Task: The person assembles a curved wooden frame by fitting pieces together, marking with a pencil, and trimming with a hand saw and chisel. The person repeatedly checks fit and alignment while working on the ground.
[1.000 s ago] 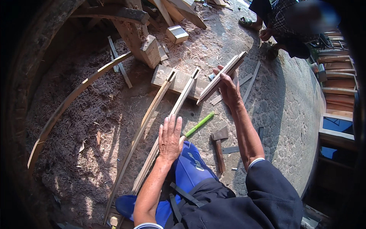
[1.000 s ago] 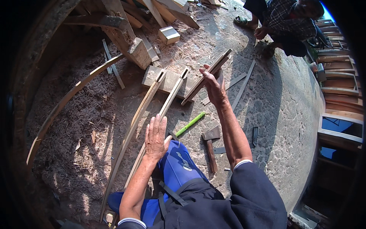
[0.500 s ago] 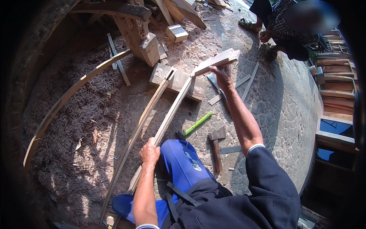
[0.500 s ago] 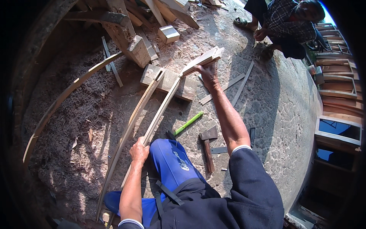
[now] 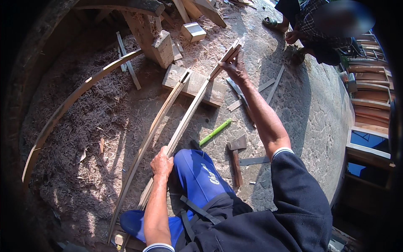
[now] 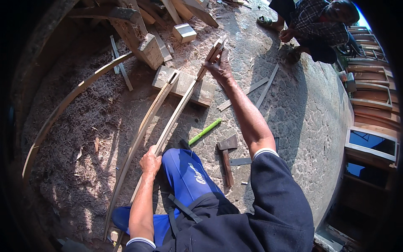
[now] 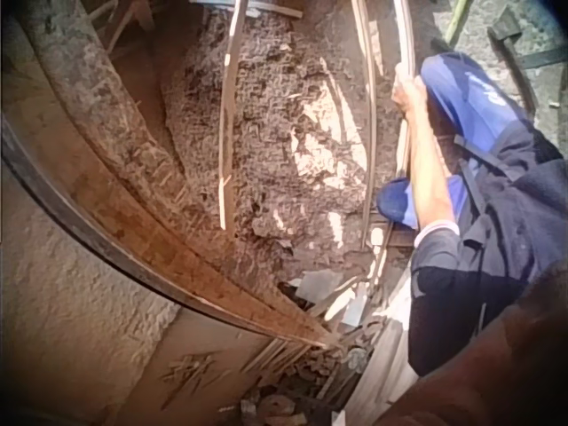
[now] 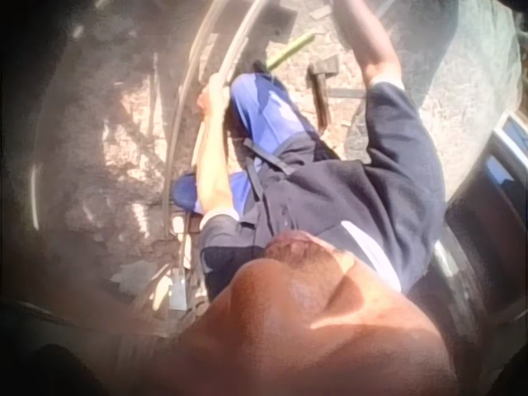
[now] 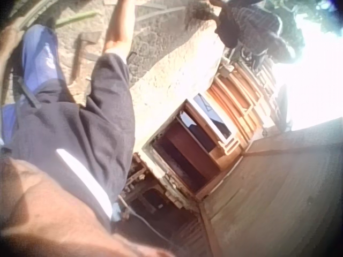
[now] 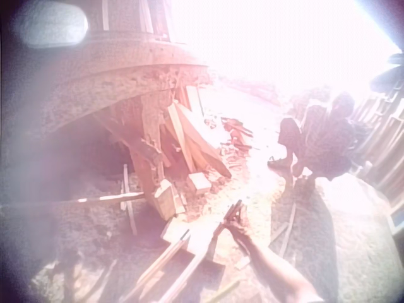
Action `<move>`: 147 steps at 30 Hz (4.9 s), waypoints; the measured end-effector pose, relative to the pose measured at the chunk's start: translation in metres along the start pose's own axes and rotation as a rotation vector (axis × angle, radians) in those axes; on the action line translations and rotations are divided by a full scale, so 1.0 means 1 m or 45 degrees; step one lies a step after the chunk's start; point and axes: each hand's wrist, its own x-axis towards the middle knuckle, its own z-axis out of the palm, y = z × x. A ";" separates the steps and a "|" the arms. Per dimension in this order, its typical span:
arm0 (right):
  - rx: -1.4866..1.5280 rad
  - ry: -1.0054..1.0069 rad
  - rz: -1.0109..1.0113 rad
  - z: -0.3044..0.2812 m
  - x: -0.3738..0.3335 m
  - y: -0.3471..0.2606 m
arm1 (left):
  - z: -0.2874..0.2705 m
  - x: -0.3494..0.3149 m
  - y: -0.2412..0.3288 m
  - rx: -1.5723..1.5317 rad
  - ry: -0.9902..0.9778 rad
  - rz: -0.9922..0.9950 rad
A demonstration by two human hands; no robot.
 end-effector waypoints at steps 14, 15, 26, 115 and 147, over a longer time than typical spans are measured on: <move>-0.411 -0.013 -0.110 0.004 0.005 0.003 | 0.002 0.001 -0.001 0.018 0.043 0.020; -0.445 -0.066 -0.179 0.006 0.003 0.001 | 0.002 0.001 0.000 0.012 0.038 0.006; -0.645 0.025 -0.172 0.015 -0.004 -0.006 | 0.006 0.000 0.001 -0.038 0.023 0.036; -0.808 -0.052 -0.173 0.015 -0.013 -0.116 | 0.012 -0.005 -0.028 0.031 0.133 0.049; -1.099 -1.543 -0.866 0.211 -0.250 -0.060 | 0.001 -0.065 -0.046 -0.109 0.431 0.133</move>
